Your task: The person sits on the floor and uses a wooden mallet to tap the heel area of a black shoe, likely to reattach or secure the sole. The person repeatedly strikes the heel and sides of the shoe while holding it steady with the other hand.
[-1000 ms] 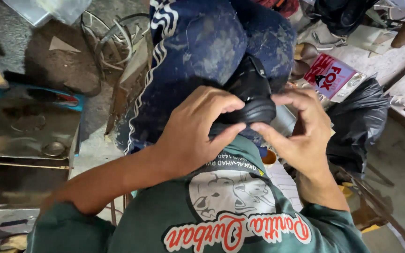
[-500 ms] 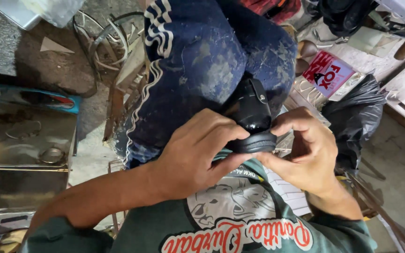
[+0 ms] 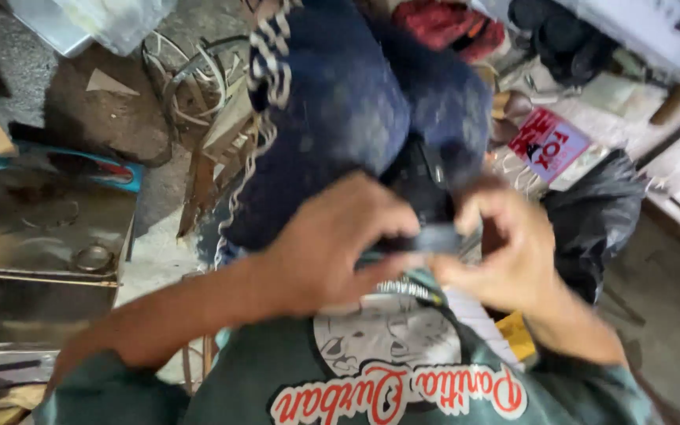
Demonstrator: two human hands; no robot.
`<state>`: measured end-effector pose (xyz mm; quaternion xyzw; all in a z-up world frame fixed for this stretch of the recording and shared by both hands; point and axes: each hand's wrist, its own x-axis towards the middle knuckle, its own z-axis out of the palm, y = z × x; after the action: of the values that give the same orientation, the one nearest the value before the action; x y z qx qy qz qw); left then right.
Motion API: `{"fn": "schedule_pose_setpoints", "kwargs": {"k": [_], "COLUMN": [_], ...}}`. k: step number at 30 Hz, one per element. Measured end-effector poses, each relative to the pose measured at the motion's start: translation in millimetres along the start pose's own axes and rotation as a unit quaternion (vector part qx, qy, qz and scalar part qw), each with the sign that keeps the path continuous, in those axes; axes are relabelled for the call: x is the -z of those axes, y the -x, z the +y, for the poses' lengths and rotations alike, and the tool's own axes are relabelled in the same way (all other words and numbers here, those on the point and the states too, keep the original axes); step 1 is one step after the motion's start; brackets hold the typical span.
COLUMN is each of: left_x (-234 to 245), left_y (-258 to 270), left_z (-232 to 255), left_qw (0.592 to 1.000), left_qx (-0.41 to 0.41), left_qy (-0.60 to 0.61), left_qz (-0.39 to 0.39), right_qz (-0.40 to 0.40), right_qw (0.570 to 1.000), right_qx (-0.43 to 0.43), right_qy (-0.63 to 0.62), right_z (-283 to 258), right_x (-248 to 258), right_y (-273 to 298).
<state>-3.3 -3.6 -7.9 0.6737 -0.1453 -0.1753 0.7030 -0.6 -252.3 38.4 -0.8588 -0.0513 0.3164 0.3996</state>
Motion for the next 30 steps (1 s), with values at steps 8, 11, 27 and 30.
{"fn": "schedule_pose_setpoints", "kwargs": {"k": [8,11,27,30], "left_x": [-19,-23,-4,-2], "left_y": [33,38,1,2], "left_z": [-20,-9,4,4], "left_qw": [0.997,0.995,0.999,0.998], "left_qx": [0.023,0.048,0.007,0.008], "left_qy": [-0.068,-0.081,-0.003,0.006], "left_qz": [0.015,0.016,0.042,0.055], "right_qz": [0.016,0.020,-0.030,-0.040], "right_qw": [0.999,0.998,0.996,0.997], "right_qx": [-0.009,-0.037,-0.085,-0.066], "right_qy": [-0.038,-0.052,-0.013,-0.008], "right_z": [3,1,4,-3], "right_x": [-35,-33,2,2], "right_y": [7,15,0,-8]}}
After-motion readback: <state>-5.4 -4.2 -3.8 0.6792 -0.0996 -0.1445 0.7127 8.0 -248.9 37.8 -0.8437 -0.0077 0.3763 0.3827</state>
